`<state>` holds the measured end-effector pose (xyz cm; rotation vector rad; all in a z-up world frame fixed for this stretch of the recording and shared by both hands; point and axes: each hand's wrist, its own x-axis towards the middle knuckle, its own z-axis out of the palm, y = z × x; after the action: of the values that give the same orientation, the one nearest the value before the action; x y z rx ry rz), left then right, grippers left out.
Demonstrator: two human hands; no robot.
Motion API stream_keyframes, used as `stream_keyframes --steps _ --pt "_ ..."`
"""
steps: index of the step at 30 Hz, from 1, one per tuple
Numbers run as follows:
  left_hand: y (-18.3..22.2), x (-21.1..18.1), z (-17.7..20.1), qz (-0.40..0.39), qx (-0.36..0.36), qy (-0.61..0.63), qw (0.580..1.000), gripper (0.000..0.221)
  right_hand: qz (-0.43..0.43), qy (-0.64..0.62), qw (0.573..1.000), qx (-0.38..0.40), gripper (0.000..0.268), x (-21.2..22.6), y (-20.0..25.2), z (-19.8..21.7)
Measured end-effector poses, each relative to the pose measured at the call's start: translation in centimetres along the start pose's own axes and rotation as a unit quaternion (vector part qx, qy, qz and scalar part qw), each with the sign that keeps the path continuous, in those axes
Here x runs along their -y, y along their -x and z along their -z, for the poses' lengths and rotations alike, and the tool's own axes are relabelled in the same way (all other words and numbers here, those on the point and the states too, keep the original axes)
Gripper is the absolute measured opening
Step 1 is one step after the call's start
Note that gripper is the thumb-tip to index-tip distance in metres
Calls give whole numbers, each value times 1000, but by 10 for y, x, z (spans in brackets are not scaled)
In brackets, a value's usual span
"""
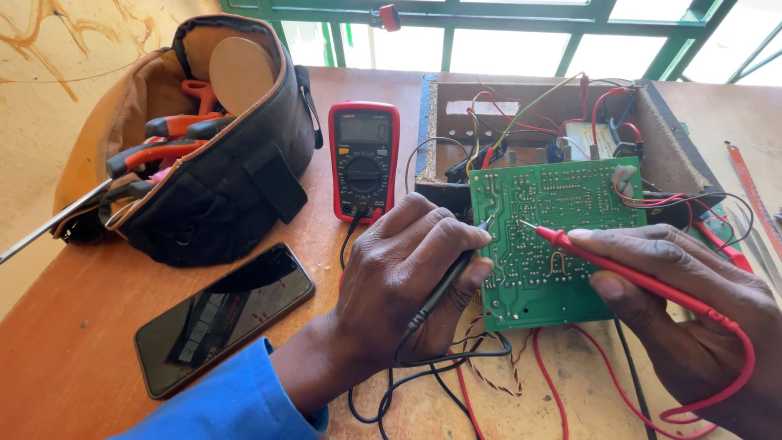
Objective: The person tests a circuit board with multimeter probes, uses a soldering iron and tweezers to work on components, and turns over a second circuit board to check the underside.
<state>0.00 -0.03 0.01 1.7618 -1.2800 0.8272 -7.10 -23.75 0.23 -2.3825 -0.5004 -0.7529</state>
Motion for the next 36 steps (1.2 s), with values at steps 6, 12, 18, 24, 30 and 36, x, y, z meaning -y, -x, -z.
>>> stream_keyframes --steps 6,12,18,24,30,36 --pt "0 0 0 -3 0 1 1000 16 20 -9 1000 0 33 -3 1 -2" --pt "0 0 1 -3 0 3 1000 15 17 -6 1000 -1 34 -4 1 -3" --pt "0 0 1 -1 1 2 1000 14 -1 -2 1000 5 33 -1 0 -1" --pt "0 0 1 -4 -2 0 1000 15 1 6 1000 9 33 -1 -1 0" --pt "0 0 0 -1 -2 2 1000 15 6 -5 1000 1 33 -4 1 -2" --pt "0 0 1 -2 0 3 1000 16 10 3 1000 1 32 -1 -1 -2"
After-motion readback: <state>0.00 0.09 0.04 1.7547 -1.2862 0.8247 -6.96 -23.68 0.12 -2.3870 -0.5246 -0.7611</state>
